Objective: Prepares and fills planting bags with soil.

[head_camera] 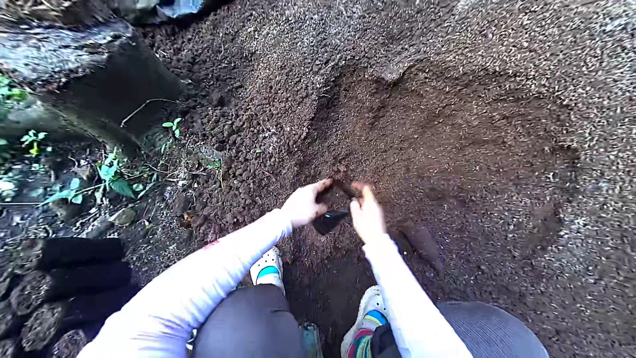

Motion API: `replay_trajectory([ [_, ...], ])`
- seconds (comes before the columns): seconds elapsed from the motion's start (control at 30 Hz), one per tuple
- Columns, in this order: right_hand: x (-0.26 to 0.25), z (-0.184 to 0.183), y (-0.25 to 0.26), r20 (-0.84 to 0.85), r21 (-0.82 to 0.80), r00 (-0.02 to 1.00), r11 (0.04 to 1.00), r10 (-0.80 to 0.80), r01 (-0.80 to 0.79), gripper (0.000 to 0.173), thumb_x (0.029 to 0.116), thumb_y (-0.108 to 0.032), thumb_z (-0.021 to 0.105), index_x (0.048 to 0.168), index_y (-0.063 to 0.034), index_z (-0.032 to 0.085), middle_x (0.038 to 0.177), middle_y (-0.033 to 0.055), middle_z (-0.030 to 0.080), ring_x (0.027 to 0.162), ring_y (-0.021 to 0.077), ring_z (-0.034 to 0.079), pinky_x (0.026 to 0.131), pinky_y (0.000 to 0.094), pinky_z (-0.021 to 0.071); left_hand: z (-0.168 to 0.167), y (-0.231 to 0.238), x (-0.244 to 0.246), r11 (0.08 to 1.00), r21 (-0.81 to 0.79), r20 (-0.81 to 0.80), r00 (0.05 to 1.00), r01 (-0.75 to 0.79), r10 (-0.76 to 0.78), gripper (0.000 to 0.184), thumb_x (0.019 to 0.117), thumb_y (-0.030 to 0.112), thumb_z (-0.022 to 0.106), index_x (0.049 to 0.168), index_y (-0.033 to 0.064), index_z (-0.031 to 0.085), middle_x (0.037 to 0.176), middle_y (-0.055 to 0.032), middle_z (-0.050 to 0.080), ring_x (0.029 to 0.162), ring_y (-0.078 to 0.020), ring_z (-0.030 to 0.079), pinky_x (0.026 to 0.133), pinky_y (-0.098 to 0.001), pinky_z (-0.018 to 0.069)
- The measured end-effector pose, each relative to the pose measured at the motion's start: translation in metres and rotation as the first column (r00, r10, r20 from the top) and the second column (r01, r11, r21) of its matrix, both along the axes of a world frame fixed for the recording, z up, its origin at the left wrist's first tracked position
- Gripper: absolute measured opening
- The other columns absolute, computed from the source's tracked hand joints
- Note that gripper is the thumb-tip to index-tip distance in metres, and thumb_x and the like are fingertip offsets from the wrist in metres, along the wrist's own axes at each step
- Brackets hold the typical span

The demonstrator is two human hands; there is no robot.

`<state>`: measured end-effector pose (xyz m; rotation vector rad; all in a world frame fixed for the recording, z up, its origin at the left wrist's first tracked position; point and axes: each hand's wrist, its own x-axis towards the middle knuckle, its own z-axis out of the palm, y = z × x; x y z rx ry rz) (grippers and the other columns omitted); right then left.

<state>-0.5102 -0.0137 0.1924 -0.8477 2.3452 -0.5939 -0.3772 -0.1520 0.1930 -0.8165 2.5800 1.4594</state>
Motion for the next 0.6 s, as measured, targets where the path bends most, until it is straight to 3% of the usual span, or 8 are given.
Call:
replay_trajectory([
  [0.1, 0.027, -0.058, -0.010, 0.098, 0.331, 0.986, 0.930, 0.135, -0.160, 0.053, 0.1099, -0.022, 0.040, 0.162, -0.0204, 0.028, 0.136, 0.0219, 0.063, 0.124, 0.0399, 0.064, 0.103, 0.0593, 0.0501, -0.070, 0.007, 0.030, 0.999, 0.021, 0.180, 0.983, -0.034, 0.029, 0.071, 0.0954, 0.008, 0.066, 0.160, 0.0117, 0.037, 0.162, -0.0117, 0.043, 0.145, -0.0313, 0.046, 0.119, -0.0567, 0.0362],
  [0.17, 0.036, -0.068, -0.016, 0.114, 0.435, 0.982, 0.881, 0.151, -0.186, 0.056, 0.1104, -0.023, 0.040, 0.164, -0.0219, 0.024, 0.137, 0.0211, 0.063, 0.125, 0.0389, 0.063, 0.103, 0.0582, 0.0495, -0.075, 0.008, 0.032, 0.999, 0.040, 0.261, 0.965, -0.024, 0.013, 0.064, 0.0964, 0.008, 0.064, 0.157, 0.0124, 0.043, 0.157, -0.0135, 0.048, 0.143, -0.0323, 0.049, 0.118, -0.0558, 0.0378],
  [0.23, 0.039, -0.062, -0.015, 0.097, 0.470, 0.983, 0.864, 0.156, -0.184, 0.058, 0.1104, -0.025, 0.041, 0.165, -0.0216, 0.021, 0.137, 0.0204, 0.063, 0.126, 0.0379, 0.063, 0.104, 0.0570, 0.0492, -0.061, 0.006, 0.029, 0.997, -0.082, 0.299, 0.954, 0.014, 0.011, 0.056, 0.0982, 0.022, 0.066, 0.150, 0.0116, 0.047, 0.148, -0.0175, 0.054, 0.132, -0.0377, 0.057, 0.106, -0.0610, 0.0467],
  [0.33, 0.043, -0.049, -0.006, -0.013, 0.414, 0.968, 0.882, 0.252, -0.224, 0.057, 0.1101, -0.031, 0.044, 0.162, -0.0137, 0.029, 0.149, 0.0193, 0.054, 0.135, 0.0341, 0.056, 0.111, 0.0505, 0.0456, -0.066, 0.003, 0.015, 0.945, -0.287, 0.344, 0.938, 0.156, -0.051, 0.072, 0.0920, 0.043, 0.074, 0.148, 0.0086, 0.047, 0.152, -0.0200, 0.047, 0.139, -0.0426, 0.045, 0.102, -0.0662, 0.0424],
  [0.4, 0.047, -0.043, 0.000, -0.141, 0.222, 0.926, 0.922, 0.351, -0.316, 0.045, 0.1073, -0.022, 0.047, 0.148, -0.0032, 0.051, 0.147, 0.0226, 0.052, 0.137, 0.0347, 0.052, 0.115, 0.0447, 0.0429, -0.084, -0.004, -0.002, 0.913, -0.297, 0.388, 0.909, 0.280, -0.153, 0.063, 0.0945, 0.033, 0.073, 0.149, 0.0099, 0.050, 0.150, -0.0234, 0.048, 0.139, -0.0472, 0.044, 0.103, -0.0695, 0.0402],
  [0.47, 0.058, -0.031, 0.000, -0.138, 0.146, 0.872, 0.881, 0.469, -0.450, 0.035, 0.1036, -0.011, 0.046, 0.130, 0.0006, 0.065, 0.143, 0.0194, 0.058, 0.135, 0.0298, 0.055, 0.115, 0.0396, 0.0440, -0.103, -0.011, -0.014, 0.903, -0.245, 0.376, 0.893, 0.354, -0.248, 0.038, 0.1048, 0.017, 0.055, 0.143, 0.0105, 0.058, 0.142, -0.0236, 0.057, 0.129, -0.0460, 0.057, 0.098, -0.0666, 0.0472],
  [0.53, 0.073, -0.018, -0.006, 0.026, 0.292, 0.821, 0.781, 0.570, -0.552, 0.038, 0.1055, -0.010, 0.042, 0.136, 0.0007, 0.062, 0.152, 0.0165, 0.051, 0.142, 0.0254, 0.049, 0.119, 0.0373, 0.0394, -0.107, -0.014, -0.014, 0.916, -0.140, 0.277, 0.903, 0.376, -0.328, 0.035, 0.1104, 0.018, 0.044, 0.141, 0.0086, 0.059, 0.138, -0.0230, 0.061, 0.126, -0.0439, 0.060, 0.099, -0.0644, 0.0490],
  [0.6, 0.088, -0.025, -0.006, 0.127, 0.415, 0.801, 0.702, 0.585, -0.579, 0.049, 0.1087, -0.018, 0.040, 0.152, 0.0028, 0.044, 0.165, 0.0198, 0.033, 0.154, 0.0268, 0.031, 0.126, 0.0383, 0.0277, -0.101, -0.007, -0.003, 0.934, -0.064, 0.167, 0.926, 0.352, -0.338, 0.035, 0.1118, 0.022, 0.043, 0.137, 0.0068, 0.061, 0.136, -0.0223, 0.063, 0.129, -0.0420, 0.060, 0.104, -0.0618, 0.0468],
])
